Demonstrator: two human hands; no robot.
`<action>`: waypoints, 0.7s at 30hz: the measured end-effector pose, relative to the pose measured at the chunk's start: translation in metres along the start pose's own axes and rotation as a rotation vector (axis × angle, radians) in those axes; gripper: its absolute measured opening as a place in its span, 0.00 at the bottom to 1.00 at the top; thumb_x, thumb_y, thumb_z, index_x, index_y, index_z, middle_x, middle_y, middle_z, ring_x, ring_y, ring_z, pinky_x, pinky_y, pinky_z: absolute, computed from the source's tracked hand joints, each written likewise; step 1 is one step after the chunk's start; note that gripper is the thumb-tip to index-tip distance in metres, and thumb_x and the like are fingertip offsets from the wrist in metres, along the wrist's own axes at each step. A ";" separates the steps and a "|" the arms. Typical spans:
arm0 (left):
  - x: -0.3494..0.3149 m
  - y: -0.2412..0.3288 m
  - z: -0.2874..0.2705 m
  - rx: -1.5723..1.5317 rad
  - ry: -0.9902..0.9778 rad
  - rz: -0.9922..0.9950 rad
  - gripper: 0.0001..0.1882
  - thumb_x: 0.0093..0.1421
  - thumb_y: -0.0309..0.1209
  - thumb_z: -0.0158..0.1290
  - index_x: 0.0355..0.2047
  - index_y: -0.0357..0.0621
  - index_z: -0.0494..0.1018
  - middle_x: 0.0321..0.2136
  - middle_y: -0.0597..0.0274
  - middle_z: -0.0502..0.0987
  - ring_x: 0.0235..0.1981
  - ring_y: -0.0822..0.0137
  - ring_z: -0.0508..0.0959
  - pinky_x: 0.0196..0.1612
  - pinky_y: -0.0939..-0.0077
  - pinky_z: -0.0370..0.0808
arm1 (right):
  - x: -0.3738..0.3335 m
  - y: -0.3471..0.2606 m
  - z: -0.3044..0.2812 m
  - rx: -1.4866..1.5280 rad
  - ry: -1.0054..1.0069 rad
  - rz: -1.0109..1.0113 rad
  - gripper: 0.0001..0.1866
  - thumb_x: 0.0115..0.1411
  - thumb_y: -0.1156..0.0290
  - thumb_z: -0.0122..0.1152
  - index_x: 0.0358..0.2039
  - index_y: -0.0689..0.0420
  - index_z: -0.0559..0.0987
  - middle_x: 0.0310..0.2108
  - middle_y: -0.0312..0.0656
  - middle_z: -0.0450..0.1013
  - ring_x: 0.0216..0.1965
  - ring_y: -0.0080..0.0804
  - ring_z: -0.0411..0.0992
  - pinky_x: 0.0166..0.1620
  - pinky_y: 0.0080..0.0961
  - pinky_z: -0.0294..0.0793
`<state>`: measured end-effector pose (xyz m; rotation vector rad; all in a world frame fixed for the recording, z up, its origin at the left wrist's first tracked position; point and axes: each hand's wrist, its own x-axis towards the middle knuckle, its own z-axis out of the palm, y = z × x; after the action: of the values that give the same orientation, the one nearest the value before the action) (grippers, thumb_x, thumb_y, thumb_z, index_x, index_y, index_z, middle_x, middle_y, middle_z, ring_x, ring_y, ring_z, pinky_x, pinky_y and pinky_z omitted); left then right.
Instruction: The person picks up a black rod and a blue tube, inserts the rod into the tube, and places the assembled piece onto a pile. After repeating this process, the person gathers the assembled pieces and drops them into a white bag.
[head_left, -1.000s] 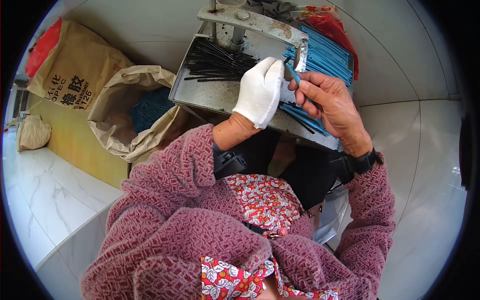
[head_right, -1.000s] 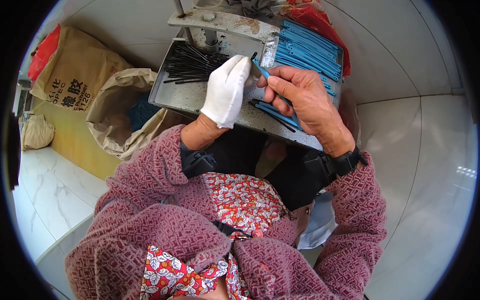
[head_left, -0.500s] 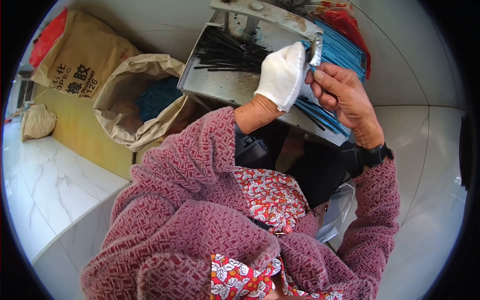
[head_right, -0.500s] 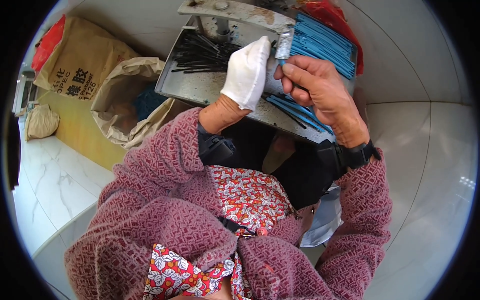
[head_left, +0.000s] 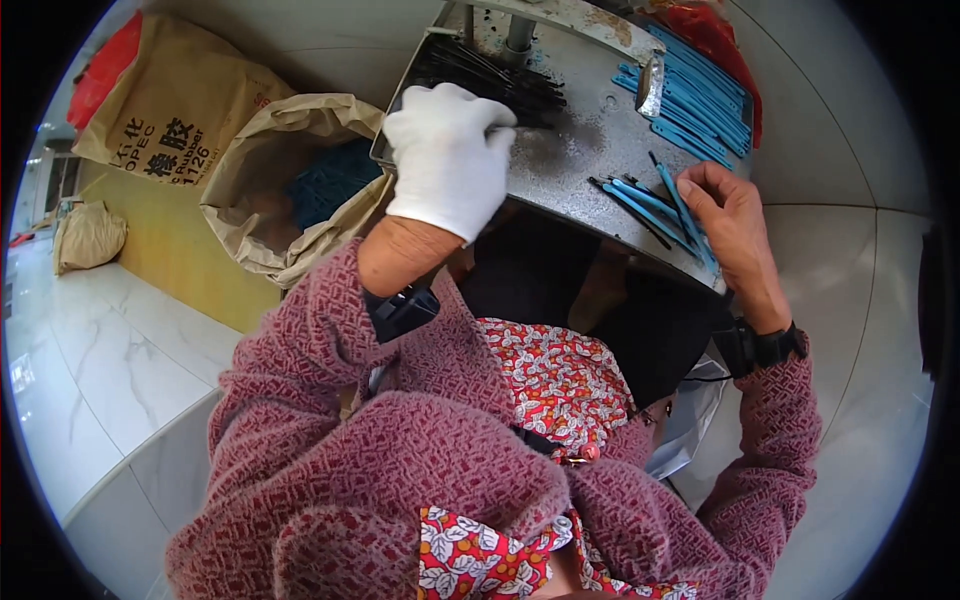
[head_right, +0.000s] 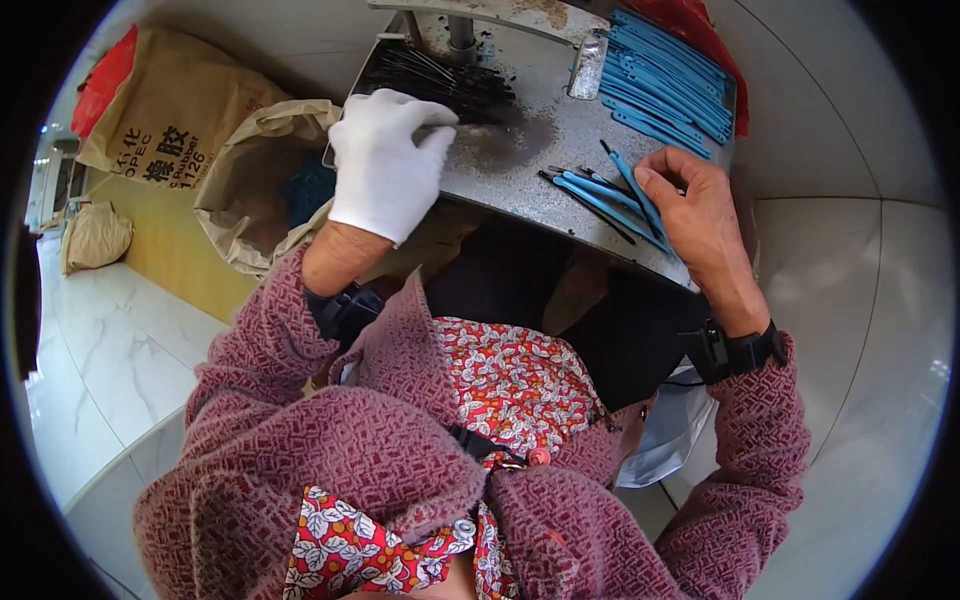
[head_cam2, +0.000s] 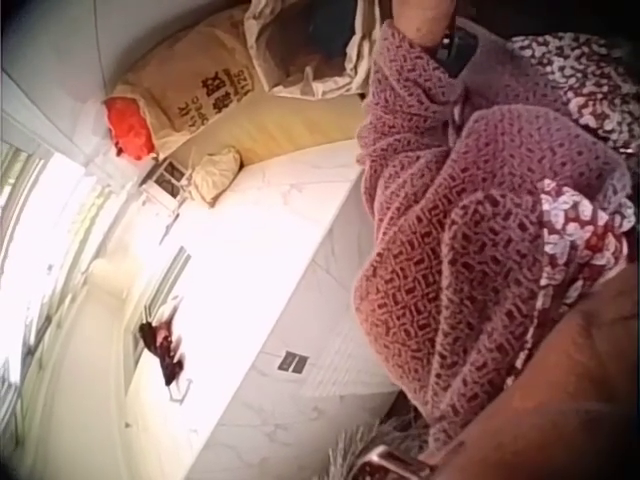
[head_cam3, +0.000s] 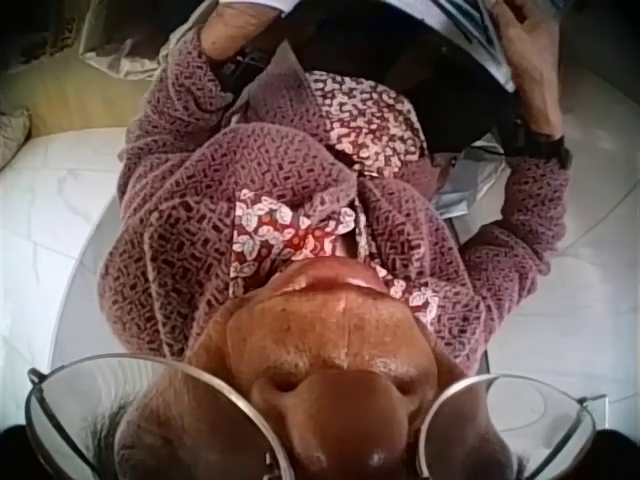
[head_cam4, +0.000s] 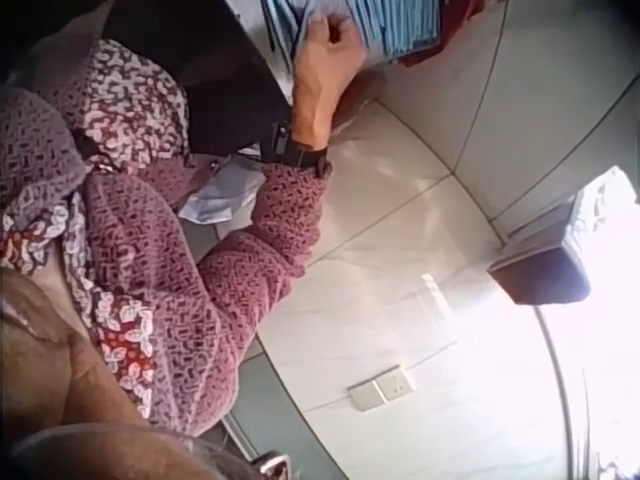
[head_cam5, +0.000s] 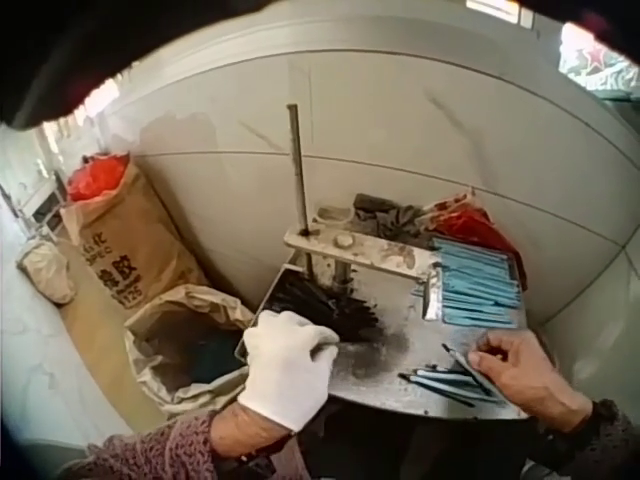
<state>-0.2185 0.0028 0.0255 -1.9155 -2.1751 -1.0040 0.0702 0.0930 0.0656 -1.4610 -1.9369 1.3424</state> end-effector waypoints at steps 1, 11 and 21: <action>0.002 -0.003 0.001 -0.005 -0.003 0.007 0.05 0.52 0.35 0.64 0.30 0.54 0.84 0.33 0.63 0.80 0.42 0.55 0.75 0.44 0.59 0.71 | -0.002 0.003 -0.001 -0.066 0.027 -0.024 0.08 0.66 0.69 0.61 0.37 0.62 0.79 0.30 0.31 0.74 0.32 0.16 0.69 0.38 0.17 0.68; 0.028 0.007 0.006 0.296 -0.222 0.129 0.04 0.52 0.34 0.64 0.28 0.53 0.82 0.31 0.61 0.77 0.41 0.53 0.75 0.40 0.56 0.70 | 0.016 0.003 -0.033 -0.419 0.151 -0.175 0.07 0.63 0.72 0.61 0.38 0.63 0.79 0.30 0.37 0.76 0.33 0.23 0.71 0.40 0.21 0.70; 0.012 0.013 0.008 -0.077 -0.206 0.139 0.05 0.57 0.25 0.58 0.35 0.42 0.77 0.32 0.52 0.76 0.39 0.48 0.76 0.40 0.56 0.72 | 0.033 0.037 -0.049 -0.980 0.257 -0.409 0.09 0.61 0.75 0.58 0.42 0.60 0.73 0.40 0.47 0.72 0.39 0.54 0.74 0.39 0.45 0.74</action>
<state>-0.2067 0.0175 0.0297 -2.2616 -2.0941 -0.9167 0.1133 0.1448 0.0499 -1.3445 -2.6338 -0.0365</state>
